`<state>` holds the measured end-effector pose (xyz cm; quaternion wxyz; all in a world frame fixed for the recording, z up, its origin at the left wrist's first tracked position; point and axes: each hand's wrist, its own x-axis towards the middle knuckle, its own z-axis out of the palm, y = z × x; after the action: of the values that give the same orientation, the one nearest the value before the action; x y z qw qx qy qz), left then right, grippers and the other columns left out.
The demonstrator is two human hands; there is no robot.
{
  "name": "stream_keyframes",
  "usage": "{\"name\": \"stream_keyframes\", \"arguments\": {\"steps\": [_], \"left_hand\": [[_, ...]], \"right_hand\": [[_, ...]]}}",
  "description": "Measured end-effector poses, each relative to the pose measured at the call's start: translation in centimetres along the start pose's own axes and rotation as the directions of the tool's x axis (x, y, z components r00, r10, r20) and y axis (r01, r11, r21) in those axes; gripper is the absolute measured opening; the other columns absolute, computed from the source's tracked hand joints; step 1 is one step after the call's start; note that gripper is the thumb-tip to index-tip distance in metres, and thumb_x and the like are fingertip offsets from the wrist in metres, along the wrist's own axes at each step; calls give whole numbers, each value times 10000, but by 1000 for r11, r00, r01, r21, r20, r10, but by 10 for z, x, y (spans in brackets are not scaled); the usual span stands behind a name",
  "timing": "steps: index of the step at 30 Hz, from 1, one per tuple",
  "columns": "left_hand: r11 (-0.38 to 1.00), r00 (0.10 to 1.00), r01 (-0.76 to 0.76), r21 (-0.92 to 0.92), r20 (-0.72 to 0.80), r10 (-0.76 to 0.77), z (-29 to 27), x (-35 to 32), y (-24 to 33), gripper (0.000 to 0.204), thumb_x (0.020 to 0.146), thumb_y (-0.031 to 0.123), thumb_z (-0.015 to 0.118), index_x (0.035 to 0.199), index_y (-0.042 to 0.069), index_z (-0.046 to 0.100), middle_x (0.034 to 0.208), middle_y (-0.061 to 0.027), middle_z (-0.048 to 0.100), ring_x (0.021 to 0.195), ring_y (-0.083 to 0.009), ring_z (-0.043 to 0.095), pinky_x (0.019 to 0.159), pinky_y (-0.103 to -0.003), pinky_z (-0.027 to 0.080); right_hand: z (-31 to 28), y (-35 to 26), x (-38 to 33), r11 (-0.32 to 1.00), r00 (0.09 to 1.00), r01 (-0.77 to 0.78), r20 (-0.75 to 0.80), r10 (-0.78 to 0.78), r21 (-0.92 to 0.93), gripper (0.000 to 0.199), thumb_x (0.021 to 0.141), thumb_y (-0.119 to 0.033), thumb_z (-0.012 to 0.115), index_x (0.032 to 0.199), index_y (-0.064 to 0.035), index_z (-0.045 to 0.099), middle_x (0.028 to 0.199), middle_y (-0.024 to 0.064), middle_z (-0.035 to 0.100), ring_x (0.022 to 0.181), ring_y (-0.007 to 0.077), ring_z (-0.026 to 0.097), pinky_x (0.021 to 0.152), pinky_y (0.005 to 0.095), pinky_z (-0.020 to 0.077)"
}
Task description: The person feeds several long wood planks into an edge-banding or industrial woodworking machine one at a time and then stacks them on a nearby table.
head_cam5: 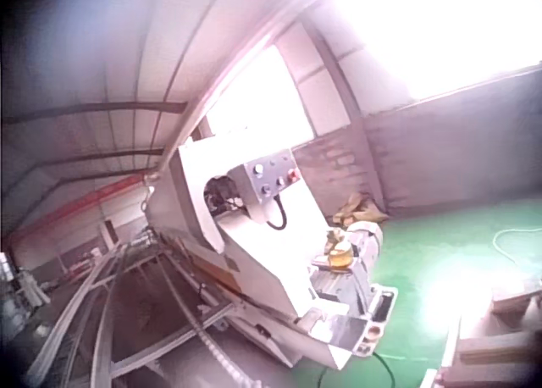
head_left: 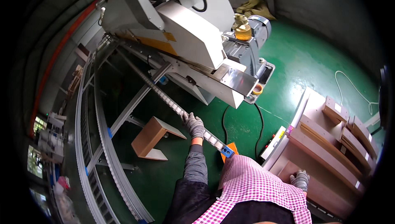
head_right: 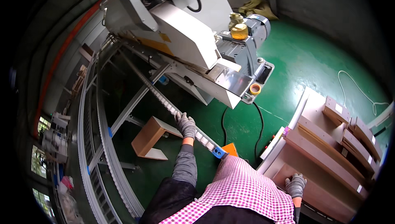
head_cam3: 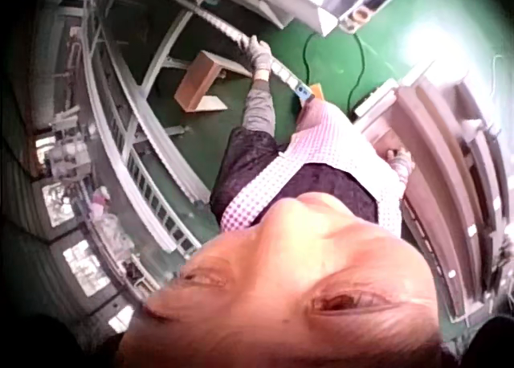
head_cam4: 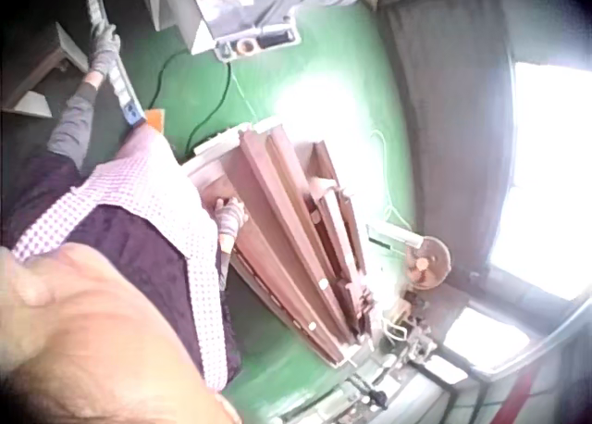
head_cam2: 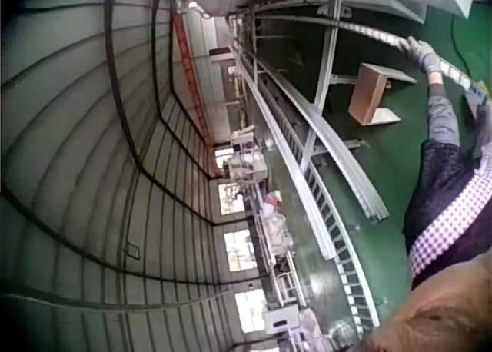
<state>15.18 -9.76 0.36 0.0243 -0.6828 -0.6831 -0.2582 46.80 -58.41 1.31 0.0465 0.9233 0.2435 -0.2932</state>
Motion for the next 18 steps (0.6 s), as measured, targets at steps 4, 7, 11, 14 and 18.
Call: {"name": "stream_keyframes", "arguments": {"steps": [4,7,11,14,18], "left_hand": [[1000,1000,10,-5,-24,-10,-8,-7,1,320,833,203,608,1115,67,673,1440,-156,453,1366,-344,360,1143,-454,283],[1000,999,8,-1,-44,-8,-11,-8,4,315,813,198,626,1089,56,682,1403,-169,484,1342,-348,384,1145,-425,306],[1000,999,4,4,-37,-4,-8,-5,2,315,821,193,621,1100,57,678,1410,-160,477,1353,-340,371,1151,-420,298],[1000,1000,16,-5,-19,-16,-9,-6,5,314,824,185,620,1104,52,676,1412,-160,475,1358,-336,364,1158,-417,290],[1000,1000,20,-21,-15,-21,-9,-6,6,315,825,178,621,1103,41,673,1412,-163,473,1358,-337,361,1164,-417,283]], "right_hand": [[-7,-5,6,999,1000,0,3,0,-47,409,808,-400,674,1062,-80,682,1203,172,595,1155,302,565,1055,474,363],[-11,-5,6,998,999,22,30,-20,-59,408,809,-412,668,1048,-81,689,1191,174,603,1161,303,565,1060,470,361],[-6,-5,11,997,1000,10,24,-8,-75,421,811,-429,659,1047,-83,694,1193,175,606,1166,306,565,1059,463,366],[-3,-3,14,996,999,8,32,-5,-91,432,811,-436,655,1060,-84,693,1196,174,606,1160,312,568,1056,462,371],[-2,-3,16,996,999,5,47,-1,-94,443,812,-437,652,1072,-80,693,1201,176,605,1163,318,566,1056,465,373]]}}
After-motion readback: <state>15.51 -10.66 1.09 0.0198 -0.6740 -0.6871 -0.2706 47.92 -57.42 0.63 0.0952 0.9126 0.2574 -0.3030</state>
